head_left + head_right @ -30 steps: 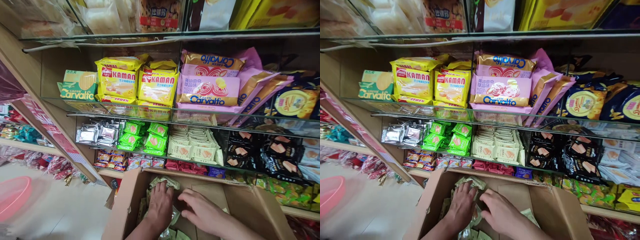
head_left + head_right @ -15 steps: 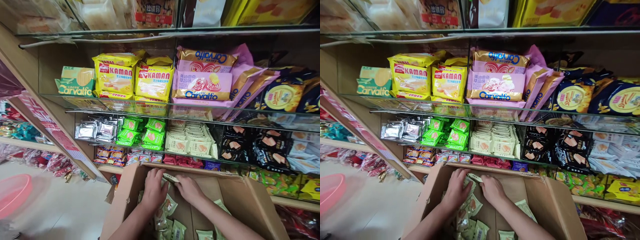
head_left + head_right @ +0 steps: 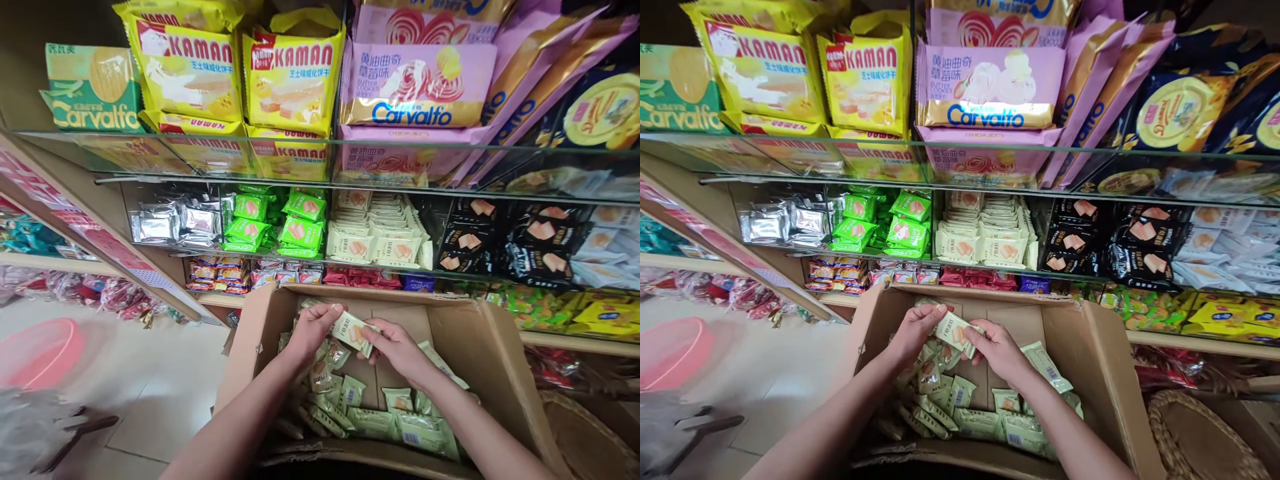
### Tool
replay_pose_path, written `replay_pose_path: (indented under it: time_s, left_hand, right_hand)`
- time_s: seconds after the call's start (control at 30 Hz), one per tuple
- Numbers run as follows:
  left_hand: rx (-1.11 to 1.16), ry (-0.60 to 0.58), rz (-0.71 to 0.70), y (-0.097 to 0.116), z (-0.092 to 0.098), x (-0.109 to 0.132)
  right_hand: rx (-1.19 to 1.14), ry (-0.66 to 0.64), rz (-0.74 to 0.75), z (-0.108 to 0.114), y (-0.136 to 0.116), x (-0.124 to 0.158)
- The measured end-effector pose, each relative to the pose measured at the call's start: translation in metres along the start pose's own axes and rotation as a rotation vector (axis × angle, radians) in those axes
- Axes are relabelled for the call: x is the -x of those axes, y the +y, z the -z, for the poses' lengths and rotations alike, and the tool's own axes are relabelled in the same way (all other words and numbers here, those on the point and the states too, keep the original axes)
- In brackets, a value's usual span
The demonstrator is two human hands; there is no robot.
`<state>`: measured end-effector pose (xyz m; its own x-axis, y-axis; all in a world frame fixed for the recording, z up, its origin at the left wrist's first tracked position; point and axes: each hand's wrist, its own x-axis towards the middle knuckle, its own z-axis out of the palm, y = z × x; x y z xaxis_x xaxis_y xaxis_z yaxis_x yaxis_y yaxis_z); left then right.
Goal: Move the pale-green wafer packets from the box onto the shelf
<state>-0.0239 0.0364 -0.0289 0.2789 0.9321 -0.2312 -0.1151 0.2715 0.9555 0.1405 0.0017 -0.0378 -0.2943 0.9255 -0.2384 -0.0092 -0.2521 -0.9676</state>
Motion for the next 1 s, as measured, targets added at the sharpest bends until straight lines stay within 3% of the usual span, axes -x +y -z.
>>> replay_pose_path:
  time_s: [0.13, 0.23, 0.4, 0.6, 0.7, 0.77, 0.87, 1.0]
  left_hand:
    - [0.031, 0.002, -0.006, -0.004, -0.004, 0.001]
    - [0.063, -0.065, 0.004, -0.004, -0.006, 0.002]
    - [0.14, -0.147, 0.033, -0.002, -0.004, 0.004]
    - [0.273, -0.448, -0.13, 0.007, -0.004, 0.015]
    - [0.243, -0.539, -0.09, 0.012, -0.002, 0.022]
    - [0.216, -0.537, -0.064, 0.013, 0.001, 0.024]
    - [0.197, -0.44, -0.105, 0.011, 0.005, 0.023]
    - [0.088, -0.307, -0.155, -0.002, 0.006, 0.02]
  right_hand:
    - [-0.121, 0.127, -0.037, -0.002, 0.01, 0.0]
    - [-0.135, 0.188, -0.029, 0.0, 0.015, 0.0]
    - [-0.068, 0.128, -0.015, 0.006, 0.007, 0.007]
    - [0.08, 0.069, -0.054, 0.014, -0.023, 0.021]
    - [0.165, 0.012, -0.056, 0.016, -0.045, 0.025]
    - [0.221, -0.006, -0.02, 0.019, -0.062, 0.025]
    - [0.309, 0.059, 0.084, 0.028, -0.089, 0.017]
    - [0.41, 0.35, 0.348, 0.053, -0.118, -0.017]
